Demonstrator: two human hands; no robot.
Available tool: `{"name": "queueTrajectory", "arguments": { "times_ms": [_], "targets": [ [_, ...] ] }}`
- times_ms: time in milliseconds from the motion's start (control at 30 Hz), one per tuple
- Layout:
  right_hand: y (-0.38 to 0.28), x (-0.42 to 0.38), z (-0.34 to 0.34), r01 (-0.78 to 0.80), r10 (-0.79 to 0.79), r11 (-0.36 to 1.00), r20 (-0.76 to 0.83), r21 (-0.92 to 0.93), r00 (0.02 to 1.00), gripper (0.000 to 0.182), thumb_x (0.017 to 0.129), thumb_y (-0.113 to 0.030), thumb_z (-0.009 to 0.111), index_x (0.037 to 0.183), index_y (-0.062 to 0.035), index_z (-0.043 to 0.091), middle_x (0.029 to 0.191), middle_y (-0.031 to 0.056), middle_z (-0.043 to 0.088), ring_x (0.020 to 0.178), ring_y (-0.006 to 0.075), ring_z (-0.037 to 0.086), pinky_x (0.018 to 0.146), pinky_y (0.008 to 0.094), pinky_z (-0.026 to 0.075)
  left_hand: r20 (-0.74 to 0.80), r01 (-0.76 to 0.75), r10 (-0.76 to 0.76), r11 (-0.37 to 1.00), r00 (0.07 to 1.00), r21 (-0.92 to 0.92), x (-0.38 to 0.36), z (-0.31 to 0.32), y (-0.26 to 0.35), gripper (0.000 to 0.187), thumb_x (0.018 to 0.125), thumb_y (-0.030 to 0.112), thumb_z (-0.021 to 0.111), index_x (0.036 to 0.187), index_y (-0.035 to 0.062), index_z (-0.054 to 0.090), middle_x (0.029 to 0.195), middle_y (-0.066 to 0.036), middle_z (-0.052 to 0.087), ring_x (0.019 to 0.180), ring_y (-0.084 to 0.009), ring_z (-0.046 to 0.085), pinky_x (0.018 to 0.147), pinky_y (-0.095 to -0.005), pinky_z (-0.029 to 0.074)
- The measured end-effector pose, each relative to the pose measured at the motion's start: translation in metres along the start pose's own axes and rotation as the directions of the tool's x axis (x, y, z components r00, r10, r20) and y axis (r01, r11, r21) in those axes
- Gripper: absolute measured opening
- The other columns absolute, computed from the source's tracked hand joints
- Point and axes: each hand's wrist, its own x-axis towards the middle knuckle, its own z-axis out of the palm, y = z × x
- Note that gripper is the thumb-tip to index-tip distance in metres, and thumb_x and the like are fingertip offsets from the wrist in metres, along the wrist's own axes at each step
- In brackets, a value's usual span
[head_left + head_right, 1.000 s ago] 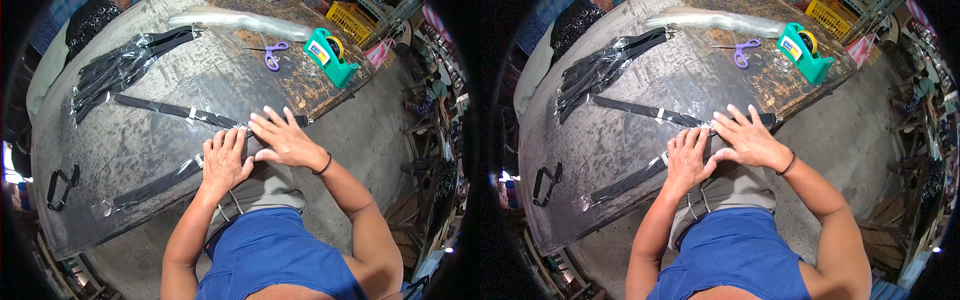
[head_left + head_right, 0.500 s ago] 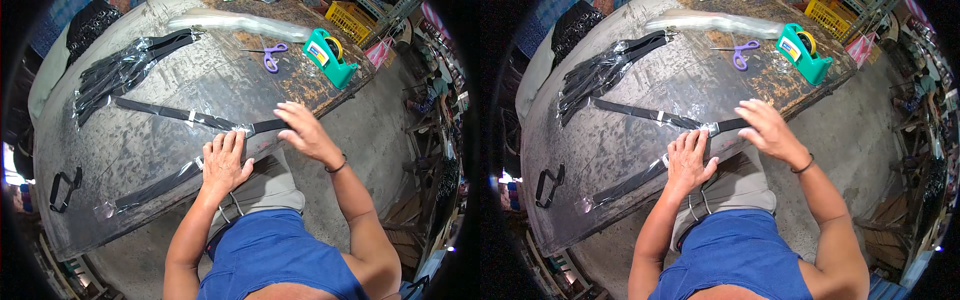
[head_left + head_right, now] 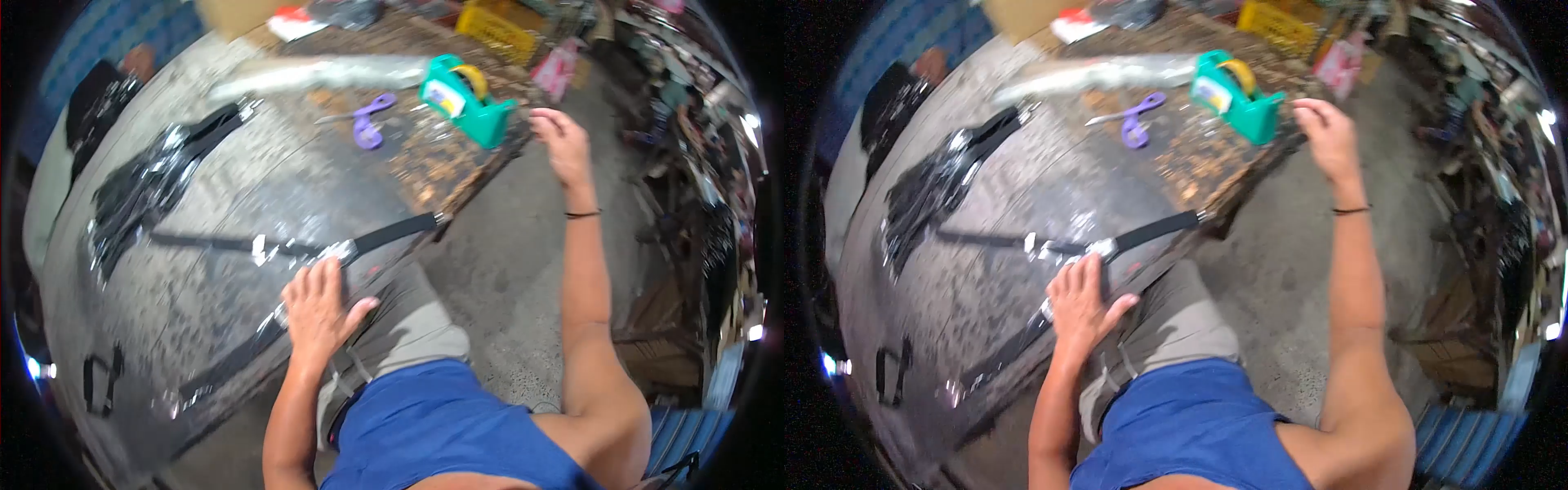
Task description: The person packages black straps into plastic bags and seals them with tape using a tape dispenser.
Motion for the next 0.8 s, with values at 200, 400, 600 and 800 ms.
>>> {"name": "queueTrajectory", "arguments": {
  "times_ms": [200, 400, 600, 800],
  "targets": [
    [0.041, 0.054, 0.001, -0.273, 0.276, 0.959, -0.028, 0.075, 0.961, 0.019, 0.097, -0.016, 0.064, 0.103, -0.0003, 0.071, 0.087, 0.001, 0.068, 0.078, 0.0087, 0.059, 0.069, 0.0278, 0.049, -0.022, -0.024, 0.026, 0.996, 0.999, 0.081, -0.001, 0.005, 0.001, 0.091, 0.078, 0.068, 0.072, 0.146, 0.0102, 0.051, 0.14, -0.013, 0.051, 0.13, -0.0358, 0.044, 0.108, -0.0499, 0.033],
    [0.047, 0.096, 0.025, -0.319, 0.335, 0.942, 0.315, -0.1, 0.888, 0.034, 0.094, -0.029, 0.07, 0.109, 0.0015, 0.072, 0.102, 0.0088, 0.072, 0.096, 0.0176, 0.063, 0.087, 0.0372, 0.049, -0.035, -0.014, 0.018, 0.996, 0.999, 0.092, -0.001, 0.007, -0.001, 0.09, 0.077, 0.065, 0.074, 0.146, 0.0116, 0.052, 0.138, -0.013, 0.052, 0.13, -0.0358, 0.044, 0.107, -0.0504, 0.034],
    [0.038, 0.123, 0.042, -0.412, 0.447, 0.893, 0.468, -0.183, 0.762, 0.022, 0.089, -0.023, 0.075, 0.094, -0.0007, 0.075, 0.088, 0.007, 0.071, 0.079, 0.0176, 0.061, 0.068, 0.0365, 0.048, -0.038, -0.021, 0.023, 0.998, 0.999, 0.063, -0.001, 0.007, -0.003, 0.086, 0.077, 0.06, 0.077, 0.144, 0.0113, 0.054, 0.137, -0.013, 0.052, 0.129, -0.0357, 0.045, 0.106, -0.0503, 0.034],
    [0.038, 0.133, 0.045, -0.219, 0.312, 0.936, 0.356, -0.276, 0.881, 0.017, 0.088, -0.018, 0.076, 0.086, -0.0013, 0.073, 0.078, 0.005, 0.069, 0.061, 0.0166, 0.059, 0.054, 0.0379, 0.045, -0.04, -0.012, 0.015, 0.997, 0.999, 0.073, -0.001, 0.004, 0.001, 0.084, 0.078, 0.059, 0.077, 0.144, 0.011, 0.054, 0.137, -0.013, 0.052, 0.129, -0.0362, 0.045, 0.106, -0.0504, 0.034]
  ]
}}
